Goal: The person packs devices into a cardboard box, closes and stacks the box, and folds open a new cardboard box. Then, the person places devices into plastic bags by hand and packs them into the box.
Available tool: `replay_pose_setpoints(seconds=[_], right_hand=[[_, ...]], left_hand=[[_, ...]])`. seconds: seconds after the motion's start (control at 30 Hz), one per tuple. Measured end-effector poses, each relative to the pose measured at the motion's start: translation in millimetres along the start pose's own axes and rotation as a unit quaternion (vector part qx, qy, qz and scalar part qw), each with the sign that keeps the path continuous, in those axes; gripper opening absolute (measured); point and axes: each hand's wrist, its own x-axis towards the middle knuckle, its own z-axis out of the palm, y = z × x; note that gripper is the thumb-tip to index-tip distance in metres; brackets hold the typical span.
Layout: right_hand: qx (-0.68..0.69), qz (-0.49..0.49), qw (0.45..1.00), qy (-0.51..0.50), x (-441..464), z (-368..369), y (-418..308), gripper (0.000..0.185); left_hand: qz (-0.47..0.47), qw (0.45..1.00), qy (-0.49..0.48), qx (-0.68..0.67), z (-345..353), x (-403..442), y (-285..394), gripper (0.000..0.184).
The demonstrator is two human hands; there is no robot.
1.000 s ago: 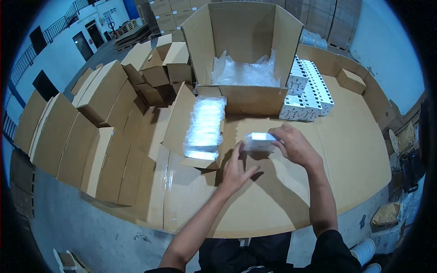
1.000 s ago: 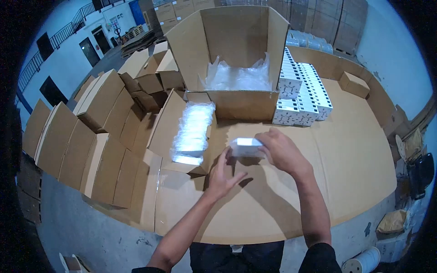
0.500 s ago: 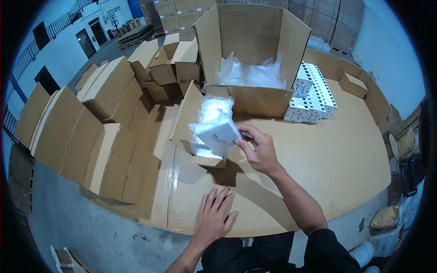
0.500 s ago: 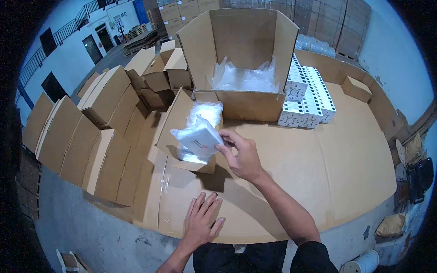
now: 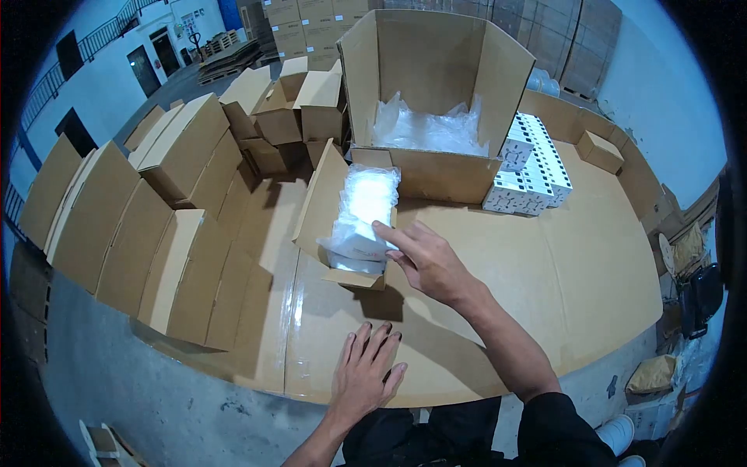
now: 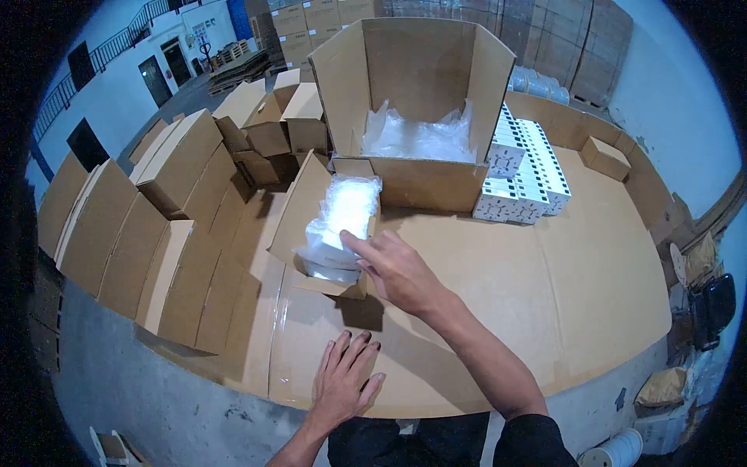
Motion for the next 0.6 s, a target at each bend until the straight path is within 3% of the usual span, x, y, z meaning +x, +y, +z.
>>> replay_pose_setpoints(seconds=[0.43, 0.5, 0.6], right_hand=[[-0.133, -0.039, 0.983, -0.119, 26.4, 11.1, -11.2, 0.060], [-0.125, 0.005, 0.973, -0.195, 32.9, 13.2, -15.3, 0.046], [-0.087, -0.078, 0.983, -0.142, 27.8, 19.1, -0.5, 0.050]], left_hand=[[0.007, 1.000, 0.004, -0.011, -1.3, 1.6, 1.2, 0.054], [0.005, 1.000, 0.006, -0.005, -2.6, 2.2, 0.5, 0.054], [0.010, 1.000, 0.009, -0.007, -1.9, 1.0, -0.4, 0.054]])
